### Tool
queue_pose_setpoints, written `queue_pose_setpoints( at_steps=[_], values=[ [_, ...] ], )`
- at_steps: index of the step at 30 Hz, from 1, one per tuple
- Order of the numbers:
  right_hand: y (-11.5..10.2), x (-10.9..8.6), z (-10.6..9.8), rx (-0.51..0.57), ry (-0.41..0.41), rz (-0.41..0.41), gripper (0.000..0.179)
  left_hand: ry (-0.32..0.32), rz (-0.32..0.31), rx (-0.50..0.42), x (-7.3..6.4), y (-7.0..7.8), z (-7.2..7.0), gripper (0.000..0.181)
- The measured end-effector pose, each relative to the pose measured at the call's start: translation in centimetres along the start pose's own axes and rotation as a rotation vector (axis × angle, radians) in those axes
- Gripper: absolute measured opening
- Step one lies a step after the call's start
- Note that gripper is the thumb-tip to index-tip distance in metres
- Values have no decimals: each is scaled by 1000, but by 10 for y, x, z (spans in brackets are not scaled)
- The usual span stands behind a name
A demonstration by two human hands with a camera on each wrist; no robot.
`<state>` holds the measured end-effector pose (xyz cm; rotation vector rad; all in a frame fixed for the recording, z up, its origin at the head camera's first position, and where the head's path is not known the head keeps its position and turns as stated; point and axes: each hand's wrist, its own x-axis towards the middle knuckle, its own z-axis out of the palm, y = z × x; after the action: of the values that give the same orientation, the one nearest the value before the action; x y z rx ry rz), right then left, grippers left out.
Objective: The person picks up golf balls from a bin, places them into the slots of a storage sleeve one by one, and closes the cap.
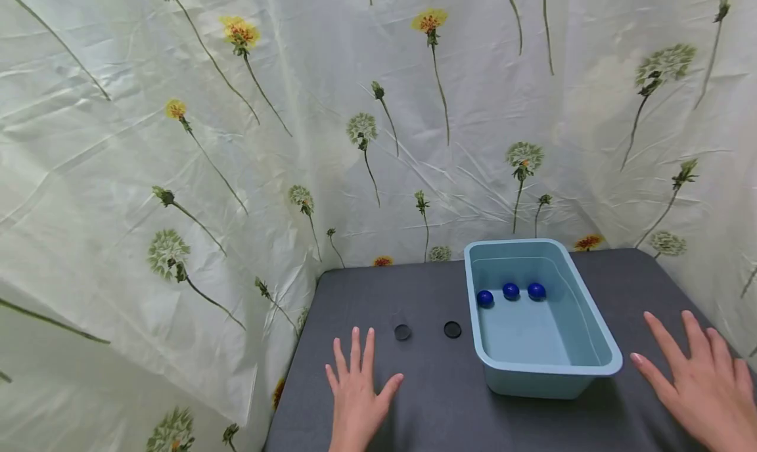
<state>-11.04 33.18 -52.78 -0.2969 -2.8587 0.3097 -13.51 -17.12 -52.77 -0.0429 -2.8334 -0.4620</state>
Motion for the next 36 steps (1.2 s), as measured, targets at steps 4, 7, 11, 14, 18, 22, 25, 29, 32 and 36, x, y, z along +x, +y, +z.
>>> queue_pose_setpoints(
  at_steps=[4, 7, 11, 14, 18, 22, 25, 29, 32, 36],
  values=[
    [-6, 9, -8, 35, 52, -75, 103, 51, 56, -145, 0, 4, -2, 94],
    [-13, 17, -15, 92, 80, -150, 98, 78, 77, -235, 3, 7, -4, 91],
    [-27, 32, -27, 162, 81, -238, 93, 107, 105, -293, 11, 6, -6, 88],
    [-39, 45, -35, 178, 85, -303, 92, 121, 137, -330, 19, 2, -6, 87],
    [-52, 63, -46, 188, 93, -373, 92, 125, 172, -411, 31, -3, -5, 86],
    [-63, 77, -56, 254, 48, -409, 88, 145, 182, -533, 41, -8, -5, 82],
    [-72, 87, -60, 300, 6, -439, 85, 163, 171, -601, 50, -12, -1, 80],
    [-83, 102, -58, 326, -53, -478, 79, 157, 143, -628, 65, -22, 13, 78],
    [-93, 114, -55, 352, -136, -475, 75, 140, 119, -634, 73, -31, 26, 78],
    [-103, 129, -48, 408, -246, -444, 75, 98, 75, -671, 81, -36, 36, 78]
  ],
)
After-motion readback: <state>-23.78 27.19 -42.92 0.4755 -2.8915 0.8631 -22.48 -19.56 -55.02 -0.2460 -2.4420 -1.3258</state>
